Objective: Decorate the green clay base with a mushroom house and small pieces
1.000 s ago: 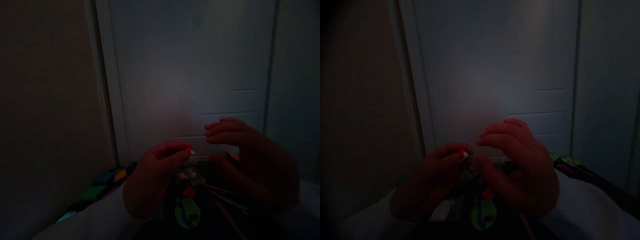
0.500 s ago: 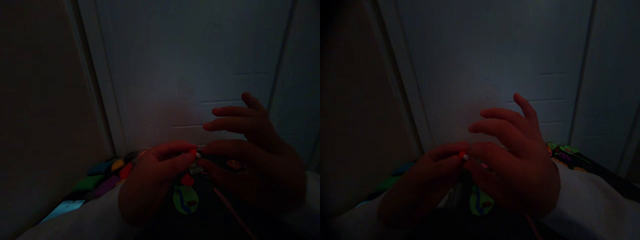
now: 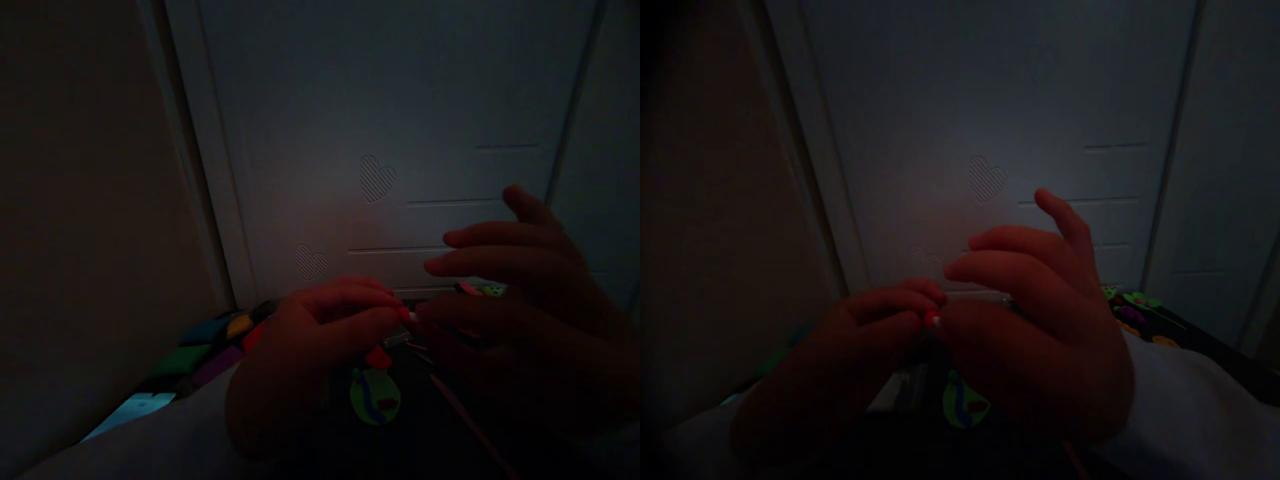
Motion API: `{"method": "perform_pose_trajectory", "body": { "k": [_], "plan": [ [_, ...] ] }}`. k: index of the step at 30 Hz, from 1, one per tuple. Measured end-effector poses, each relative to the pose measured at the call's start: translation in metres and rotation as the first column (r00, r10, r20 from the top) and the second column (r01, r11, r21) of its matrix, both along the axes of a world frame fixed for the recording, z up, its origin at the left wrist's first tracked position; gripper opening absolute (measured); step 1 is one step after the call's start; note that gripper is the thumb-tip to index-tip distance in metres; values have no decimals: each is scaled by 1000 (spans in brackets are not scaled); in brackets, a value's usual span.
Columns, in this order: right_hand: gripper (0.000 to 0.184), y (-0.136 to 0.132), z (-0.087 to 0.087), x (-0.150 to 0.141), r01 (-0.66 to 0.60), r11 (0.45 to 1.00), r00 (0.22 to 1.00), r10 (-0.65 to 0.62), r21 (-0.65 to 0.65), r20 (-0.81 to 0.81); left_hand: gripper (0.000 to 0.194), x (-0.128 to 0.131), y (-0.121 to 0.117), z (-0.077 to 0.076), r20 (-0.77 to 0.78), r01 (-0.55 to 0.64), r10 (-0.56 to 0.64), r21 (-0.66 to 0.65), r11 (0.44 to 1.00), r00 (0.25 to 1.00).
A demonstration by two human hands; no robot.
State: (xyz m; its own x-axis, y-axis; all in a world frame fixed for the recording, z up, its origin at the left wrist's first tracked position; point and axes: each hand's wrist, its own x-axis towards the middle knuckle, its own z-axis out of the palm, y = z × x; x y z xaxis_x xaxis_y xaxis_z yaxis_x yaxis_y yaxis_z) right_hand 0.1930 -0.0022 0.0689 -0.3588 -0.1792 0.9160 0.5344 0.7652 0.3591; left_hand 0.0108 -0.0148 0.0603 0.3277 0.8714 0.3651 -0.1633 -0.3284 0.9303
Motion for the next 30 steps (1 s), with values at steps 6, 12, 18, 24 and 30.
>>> {"method": "perform_pose_trajectory", "body": {
  "k": [6,12,18,24,30],
  "plan": [
    [13,-2,2,-1,24,999,1000,-25,38,11,8,-3,-1,2,-94,-37,44,71,997,995],
    [12,0,4,3,71,996,994,-75,51,75,7,-2,-4,4,-98,-65,72,71,995,993],
    [18,-1,2,3,53,997,995,-57,53,82,3,-1,-8,11,-103,-67,67,9,998,992],
    [17,-3,0,-1,15,1000,999,-15,-2,44,2,1,-11,14,-102,-96,94,-17,995,990],
    [9,-6,-1,1,-21,982,1000,18,-190,-14,9,-3,-14,12,-74,-207,219,137,969,973]
  ]
}}
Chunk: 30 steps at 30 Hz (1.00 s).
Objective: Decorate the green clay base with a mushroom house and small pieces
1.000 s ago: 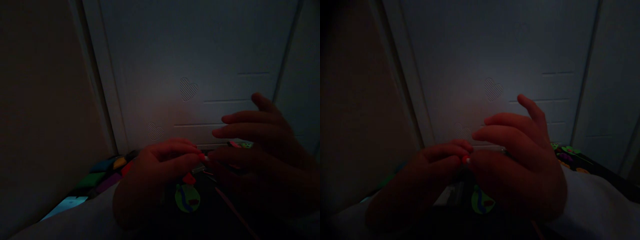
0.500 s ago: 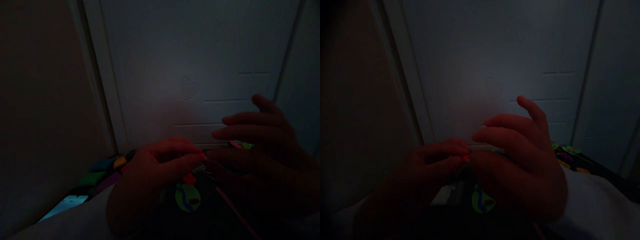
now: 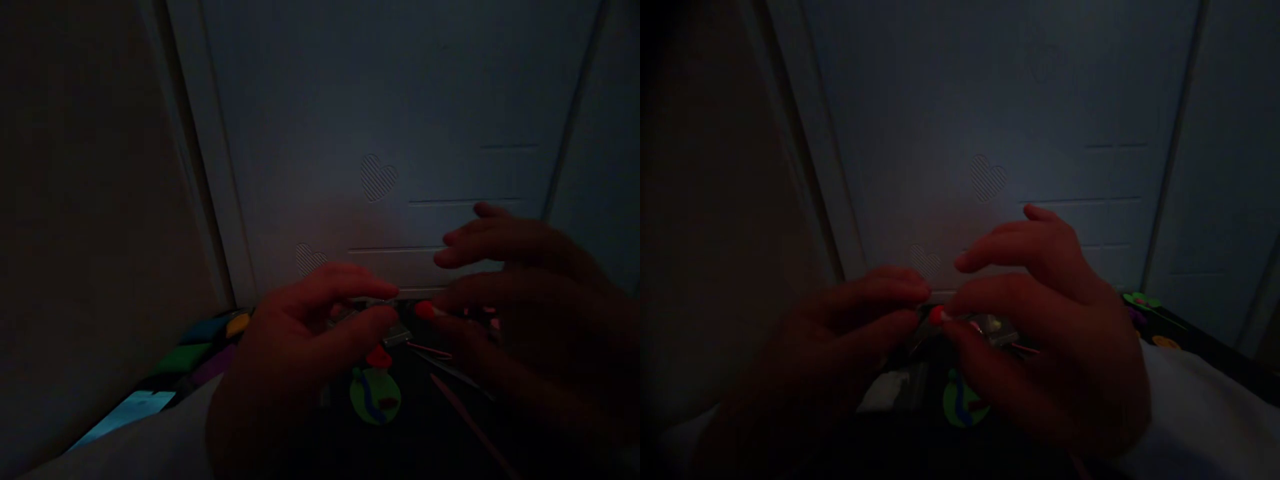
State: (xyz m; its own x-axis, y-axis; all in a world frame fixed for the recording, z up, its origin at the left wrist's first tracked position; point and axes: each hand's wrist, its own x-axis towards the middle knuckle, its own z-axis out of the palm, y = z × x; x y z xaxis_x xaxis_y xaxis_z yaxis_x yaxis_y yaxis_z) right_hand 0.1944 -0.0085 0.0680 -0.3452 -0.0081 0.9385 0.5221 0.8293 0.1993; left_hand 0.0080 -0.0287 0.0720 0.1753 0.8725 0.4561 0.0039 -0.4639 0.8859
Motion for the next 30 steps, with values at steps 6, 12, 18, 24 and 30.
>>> {"method": "perform_pose_trajectory", "body": {
  "k": [6,12,18,24,30],
  "plan": [
    [11,-1,-7,0,-54,987,998,50,-154,-31,19,-4,-12,0,-173,-194,291,427,883,941],
    [12,-3,-10,-5,-57,974,997,44,-221,-61,15,-1,-13,-1,-181,-234,357,482,845,916],
    [11,-3,-11,-4,-67,968,997,56,-240,-55,13,-2,-13,-1,-199,-230,360,480,846,911],
    [10,-3,-9,-7,-60,982,998,53,-179,-41,11,-2,-12,-2,-190,-222,368,524,822,910],
    [10,-3,-10,-3,-48,982,999,48,-183,-5,11,-3,-11,1,-243,-211,397,550,808,885]
  ]
}}
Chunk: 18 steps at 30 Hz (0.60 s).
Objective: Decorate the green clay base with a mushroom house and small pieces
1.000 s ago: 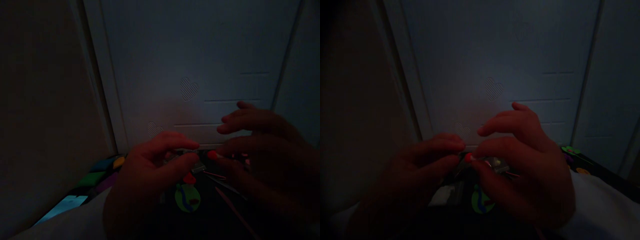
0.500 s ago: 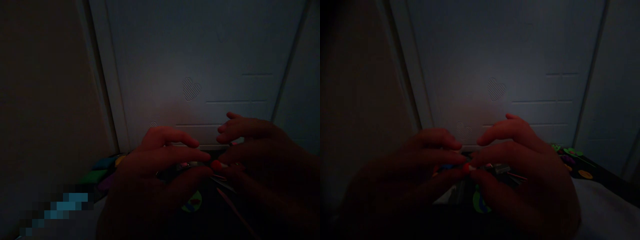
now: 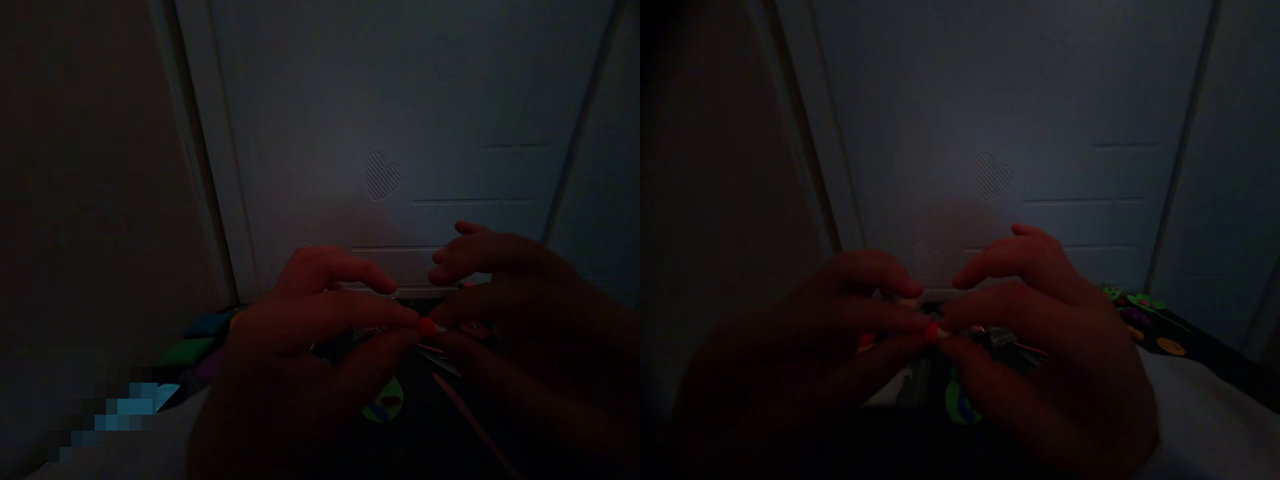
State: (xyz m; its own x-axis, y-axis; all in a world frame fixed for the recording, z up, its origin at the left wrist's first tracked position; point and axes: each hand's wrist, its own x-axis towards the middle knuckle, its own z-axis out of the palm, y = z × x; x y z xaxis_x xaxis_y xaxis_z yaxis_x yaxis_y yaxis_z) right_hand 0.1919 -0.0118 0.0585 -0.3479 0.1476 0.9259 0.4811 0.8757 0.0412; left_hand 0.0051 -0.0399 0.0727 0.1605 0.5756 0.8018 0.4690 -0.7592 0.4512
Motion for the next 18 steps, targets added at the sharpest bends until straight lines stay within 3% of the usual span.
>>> {"method": "perform_pose_trajectory", "body": {
  "k": [14,18],
  "plan": [
    [12,2,1,-1,-39,999,999,39,23,4,11,-1,0,1,-33,0,3,86,996,999],
    [9,2,4,-4,-95,992,994,92,-80,-51,21,-3,0,0,-54,-28,38,160,987,998]
  ]
}}
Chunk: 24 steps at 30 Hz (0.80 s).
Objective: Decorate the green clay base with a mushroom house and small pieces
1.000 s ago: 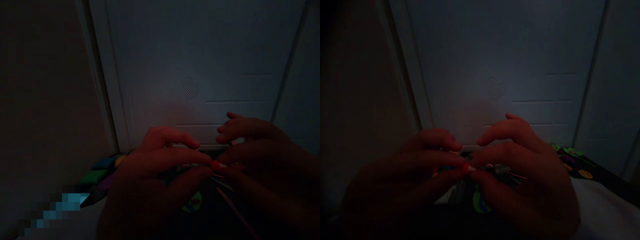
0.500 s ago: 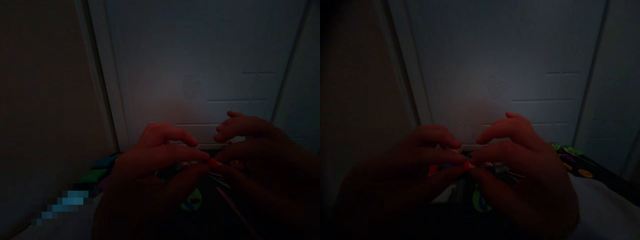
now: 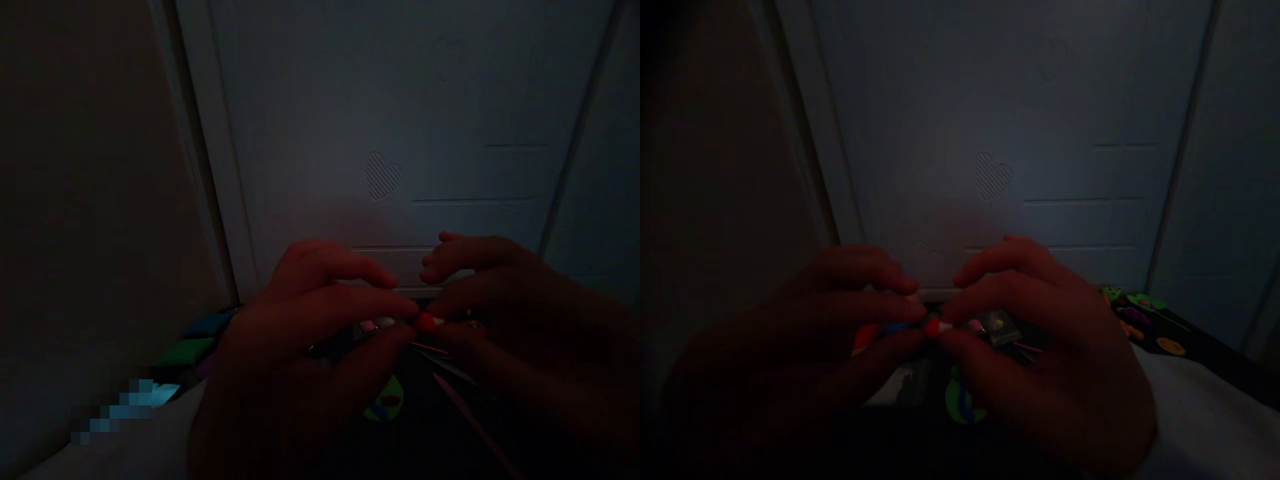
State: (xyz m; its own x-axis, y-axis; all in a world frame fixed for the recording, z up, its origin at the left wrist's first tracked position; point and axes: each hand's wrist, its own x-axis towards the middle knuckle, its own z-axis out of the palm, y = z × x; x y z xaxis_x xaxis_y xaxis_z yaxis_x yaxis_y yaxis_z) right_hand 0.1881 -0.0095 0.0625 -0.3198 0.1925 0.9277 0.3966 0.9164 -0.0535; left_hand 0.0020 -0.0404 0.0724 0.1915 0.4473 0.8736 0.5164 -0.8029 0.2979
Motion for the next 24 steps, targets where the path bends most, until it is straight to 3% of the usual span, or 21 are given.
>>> {"method": "perform_pose_trajectory", "body": {
  "k": [4,9,17,24],
  "plan": [
    [8,0,0,-3,-58,993,998,54,-107,-42,29,-3,1,-1,-70,-8,14,91,996,997],
    [7,-2,-2,-1,-134,976,991,130,-173,-36,18,-3,2,0,-99,3,10,128,992,995],
    [8,-4,2,-1,-172,928,984,178,-329,-12,14,-3,4,1,-106,99,-96,24,995,990],
    [5,-4,2,-1,-172,927,983,183,-332,2,10,-4,1,2,-60,99,-105,-96,990,993]
  ]
}}
